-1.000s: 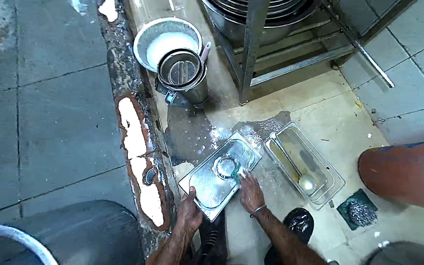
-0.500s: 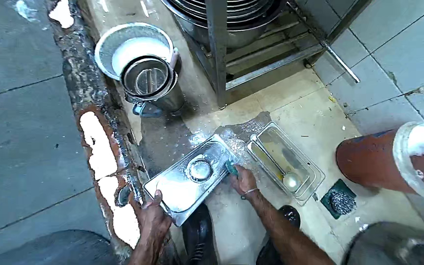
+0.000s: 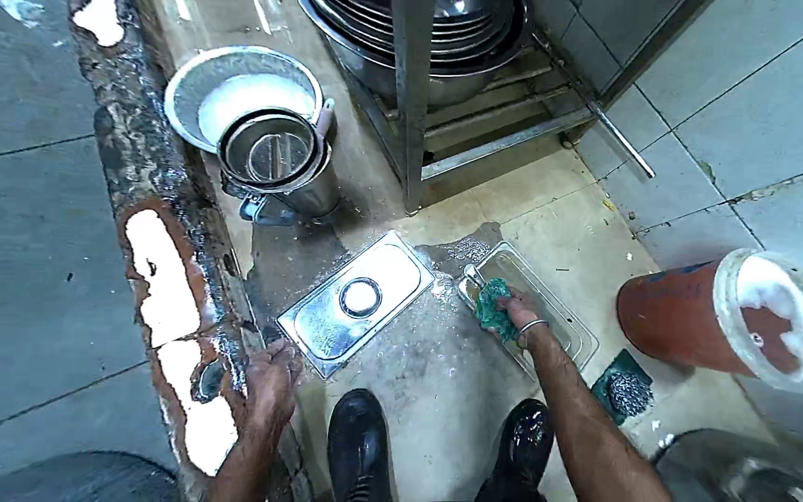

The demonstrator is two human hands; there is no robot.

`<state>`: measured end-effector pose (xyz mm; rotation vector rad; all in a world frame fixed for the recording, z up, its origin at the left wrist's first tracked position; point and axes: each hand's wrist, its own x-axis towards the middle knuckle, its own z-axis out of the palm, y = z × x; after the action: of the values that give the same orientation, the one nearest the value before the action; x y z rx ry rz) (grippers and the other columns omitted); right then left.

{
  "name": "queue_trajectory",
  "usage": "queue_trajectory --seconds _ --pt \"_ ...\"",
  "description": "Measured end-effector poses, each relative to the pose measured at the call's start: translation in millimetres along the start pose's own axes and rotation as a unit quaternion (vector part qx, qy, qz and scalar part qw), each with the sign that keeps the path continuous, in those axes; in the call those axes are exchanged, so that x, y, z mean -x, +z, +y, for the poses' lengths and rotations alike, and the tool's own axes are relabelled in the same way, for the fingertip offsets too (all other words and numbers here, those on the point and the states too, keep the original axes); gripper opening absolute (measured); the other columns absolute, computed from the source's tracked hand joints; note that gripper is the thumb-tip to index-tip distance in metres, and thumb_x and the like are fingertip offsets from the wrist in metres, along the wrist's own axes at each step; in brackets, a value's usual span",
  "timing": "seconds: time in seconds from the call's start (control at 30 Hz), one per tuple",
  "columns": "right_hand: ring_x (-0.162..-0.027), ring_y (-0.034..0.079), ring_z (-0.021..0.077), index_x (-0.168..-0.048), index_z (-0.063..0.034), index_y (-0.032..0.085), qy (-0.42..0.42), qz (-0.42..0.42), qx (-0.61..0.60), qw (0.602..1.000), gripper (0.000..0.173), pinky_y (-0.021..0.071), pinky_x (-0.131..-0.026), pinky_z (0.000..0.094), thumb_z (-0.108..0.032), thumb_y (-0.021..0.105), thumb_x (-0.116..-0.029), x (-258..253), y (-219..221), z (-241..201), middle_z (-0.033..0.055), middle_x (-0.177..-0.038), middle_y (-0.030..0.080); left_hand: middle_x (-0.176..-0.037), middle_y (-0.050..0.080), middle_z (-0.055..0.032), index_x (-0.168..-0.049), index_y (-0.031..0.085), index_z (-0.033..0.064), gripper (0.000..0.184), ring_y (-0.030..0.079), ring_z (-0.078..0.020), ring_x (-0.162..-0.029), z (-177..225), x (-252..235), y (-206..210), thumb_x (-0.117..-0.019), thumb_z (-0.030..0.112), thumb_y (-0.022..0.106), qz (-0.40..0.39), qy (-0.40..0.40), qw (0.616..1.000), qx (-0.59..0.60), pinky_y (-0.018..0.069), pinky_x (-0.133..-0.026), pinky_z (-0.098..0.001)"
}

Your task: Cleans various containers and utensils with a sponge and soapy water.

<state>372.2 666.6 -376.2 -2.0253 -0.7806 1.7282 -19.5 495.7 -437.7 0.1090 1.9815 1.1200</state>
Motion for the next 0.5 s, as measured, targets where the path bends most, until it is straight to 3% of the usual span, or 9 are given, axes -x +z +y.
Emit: queue_trajectory --seconds 0.1,0.2,0.27,0.4,0.5 --pt "-0.072 0.064 0.0244 -0.136 -0.0084 0.060 -0.033 -0.005 0.054 0.998 0.037 0.0555 -0.060 0.0418 -0.007 0.057 -0.0990 0.5 -2.0 -1.1 0.0166 -0.100 0.066 -0.120 0.065 -0.0162 -0.133 0.056 -0.0005 0.028 0.068 -0.0220 -0.096 0.9 23.9 3.1 -0.1070 0.008 0.049 -0.004 0.015 1.000 0.025 0.0585 -0.079 -0.0374" --pt "-0.074 0.066 0.0286 -0.115 -0.0046 0.069 -0.110 0.093 0.107 0.984 0.022 0.0547 -0.064 0.0497 -0.009 0.067 -0.0927 23.9 10.0 -1.4 0.0174 -0.093 0.070 -0.106 0.073 -0.0142 -0.123 0.059 -0.0001 0.023 0.074 -0.0211 -0.088 9.5 49.1 11.6 -0.1079 0.009 0.045 -0.064 -0.008 0.995 0.081 0.0606 -0.070 -0.0329" --pt "-0.074 0.068 0.0302 -0.107 -0.0032 0.073 -0.174 0.124 0.141 0.967 0.018 0.0561 -0.066 0.0535 -0.007 0.071 -0.0894 51.4 23.4 -8.3 0.0169 -0.088 0.072 -0.104 0.075 -0.0153 -0.120 0.062 -0.0003 0.024 0.074 -0.0227 -0.086 18.1 67.4 20.9 -0.1088 0.012 0.044 -0.134 -0.038 0.986 0.087 0.0612 -0.067 -0.0329" --pt "-0.079 0.072 0.0219 -0.110 -0.0003 0.073 -0.342 0.062 0.174 0.921 0.029 0.0612 -0.074 0.0457 -0.007 0.074 -0.0821 122.1 68.6 -10.1 0.0118 -0.091 0.074 -0.107 0.074 -0.0176 -0.124 0.060 -0.0006 0.036 0.075 -0.0274 -0.088 40.8 105.8 40.7 -0.1110 0.021 0.033 -0.285 -0.099 0.950 0.082 0.0629 -0.071 -0.0397" --pt "-0.093 0.073 0.0276 -0.110 -0.0007 0.076 -0.405 -0.051 0.280 0.869 0.031 0.0613 -0.081 0.0480 -0.010 0.069 -0.0811 162.0 110.5 0.5 0.0147 -0.103 0.074 -0.093 0.073 -0.0113 -0.116 0.061 0.0045 0.040 0.074 -0.0226 -0.079 39.3 128.6 44.2 -0.1120 0.029 0.029 -0.334 -0.150 0.918 0.149 0.0642 -0.068 -0.0392"
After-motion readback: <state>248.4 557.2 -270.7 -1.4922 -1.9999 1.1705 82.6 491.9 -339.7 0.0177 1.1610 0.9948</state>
